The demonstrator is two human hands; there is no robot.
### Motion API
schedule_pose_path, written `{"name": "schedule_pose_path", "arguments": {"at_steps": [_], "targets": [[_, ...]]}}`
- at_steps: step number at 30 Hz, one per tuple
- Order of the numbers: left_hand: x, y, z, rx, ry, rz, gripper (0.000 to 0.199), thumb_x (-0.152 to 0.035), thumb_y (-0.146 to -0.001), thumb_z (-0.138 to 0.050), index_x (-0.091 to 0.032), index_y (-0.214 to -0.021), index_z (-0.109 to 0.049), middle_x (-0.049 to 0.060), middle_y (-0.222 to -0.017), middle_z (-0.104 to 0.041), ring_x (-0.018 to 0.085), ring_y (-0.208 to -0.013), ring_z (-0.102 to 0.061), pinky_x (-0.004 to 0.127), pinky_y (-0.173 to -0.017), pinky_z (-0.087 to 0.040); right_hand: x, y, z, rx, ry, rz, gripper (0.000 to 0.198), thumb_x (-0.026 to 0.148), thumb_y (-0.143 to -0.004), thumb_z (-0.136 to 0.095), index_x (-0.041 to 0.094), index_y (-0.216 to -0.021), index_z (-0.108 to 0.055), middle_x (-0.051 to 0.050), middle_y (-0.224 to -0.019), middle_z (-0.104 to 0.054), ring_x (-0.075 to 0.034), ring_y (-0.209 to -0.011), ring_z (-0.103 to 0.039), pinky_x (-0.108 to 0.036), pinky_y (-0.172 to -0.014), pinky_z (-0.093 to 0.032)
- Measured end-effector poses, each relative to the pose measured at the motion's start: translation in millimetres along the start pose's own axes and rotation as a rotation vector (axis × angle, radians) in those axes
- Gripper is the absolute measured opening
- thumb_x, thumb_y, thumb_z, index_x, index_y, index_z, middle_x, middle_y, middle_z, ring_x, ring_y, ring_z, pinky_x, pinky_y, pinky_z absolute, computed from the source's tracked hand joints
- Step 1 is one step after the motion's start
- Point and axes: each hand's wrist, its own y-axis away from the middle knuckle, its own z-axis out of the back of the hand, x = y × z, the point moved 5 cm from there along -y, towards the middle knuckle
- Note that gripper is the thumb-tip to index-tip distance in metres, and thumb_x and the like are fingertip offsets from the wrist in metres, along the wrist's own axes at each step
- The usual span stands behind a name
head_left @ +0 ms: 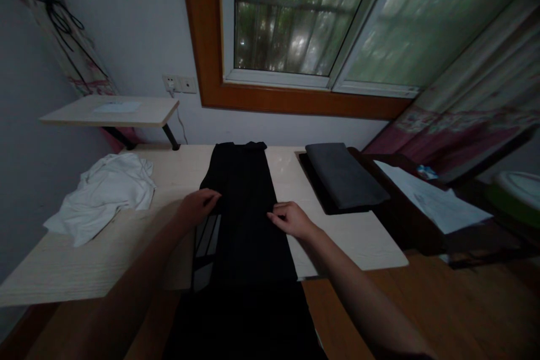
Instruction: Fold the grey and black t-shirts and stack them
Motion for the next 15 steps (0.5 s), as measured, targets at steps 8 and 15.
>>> {"name": "schedule_pose_path", "arguments": {"at_steps": [8,15], "targets": [[7,-38,-18,-0.296,-0.242,-0.085,0.031,-0.032,-0.1,-0.054,-0.018,-0.123,-0.068,0.013,-0.119,-0.07,0.028,-0.116,-0.062,0.048,-0.106,-0.047,-7,-16,0,-0.158,0.107,0.031,0.019,0.027,-0.103,-0.052,0.022,-0.097,-0.069,-0.008,-0.099,-0.069,-0.022,-0.095,-0.062,-0.038,-0.089,-0.05],[5,-35,-38,-0.198,-0.291,-0.062,0.035,-0.037,-0.102,-0.051,-0.019,-0.129,-0.065,0.013,-0.121,-0.072,0.029,-0.115,-0.061,0.048,-0.104,-0.047,-4,-14,3,-0.099,0.168,0.018,0.025,0.027,-0.101,-0.055,0.022,-0.079,-0.066,-0.006,-0.083,-0.065,-0.021,-0.083,-0.06,-0.034,-0.079,-0.049]]}}
